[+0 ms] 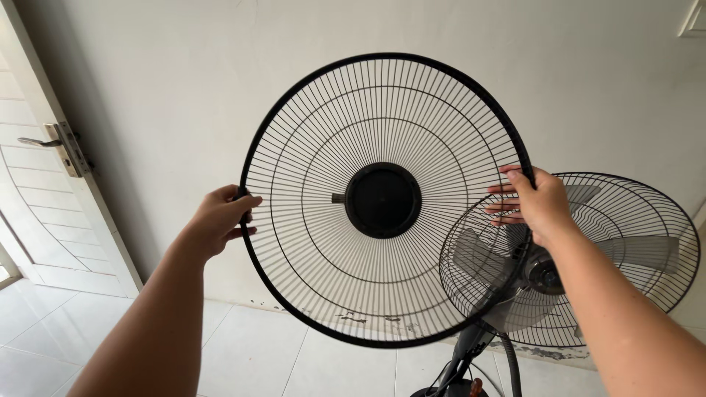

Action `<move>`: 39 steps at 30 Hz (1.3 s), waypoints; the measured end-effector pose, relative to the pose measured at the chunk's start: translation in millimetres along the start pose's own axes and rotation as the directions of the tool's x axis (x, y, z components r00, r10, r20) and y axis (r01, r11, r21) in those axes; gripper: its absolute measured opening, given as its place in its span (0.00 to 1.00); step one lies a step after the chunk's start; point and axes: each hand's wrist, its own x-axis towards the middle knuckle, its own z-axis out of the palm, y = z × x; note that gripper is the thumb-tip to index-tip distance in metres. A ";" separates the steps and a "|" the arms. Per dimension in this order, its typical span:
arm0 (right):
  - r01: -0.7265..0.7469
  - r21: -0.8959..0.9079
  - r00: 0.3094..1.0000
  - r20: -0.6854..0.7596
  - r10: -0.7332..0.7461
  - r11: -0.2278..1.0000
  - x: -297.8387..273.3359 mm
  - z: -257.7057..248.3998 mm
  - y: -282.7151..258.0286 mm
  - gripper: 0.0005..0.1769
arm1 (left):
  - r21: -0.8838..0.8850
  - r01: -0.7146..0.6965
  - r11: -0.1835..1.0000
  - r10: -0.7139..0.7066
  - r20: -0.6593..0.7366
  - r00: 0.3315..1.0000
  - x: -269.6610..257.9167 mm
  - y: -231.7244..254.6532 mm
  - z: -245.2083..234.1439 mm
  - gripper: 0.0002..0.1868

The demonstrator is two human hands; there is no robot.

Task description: The person disassembles a standing electric fan. They remove the front grille, fan blades, and rear grille, then use a screwdriver on the motor housing.

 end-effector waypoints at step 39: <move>-0.009 0.134 0.997 0.080 -0.002 0.991 10.3 -2.7 28.6 0.34 | -0.276 -0.175 0.945 0.140 -0.144 0.980 -22.4 5.6 26.7 0.21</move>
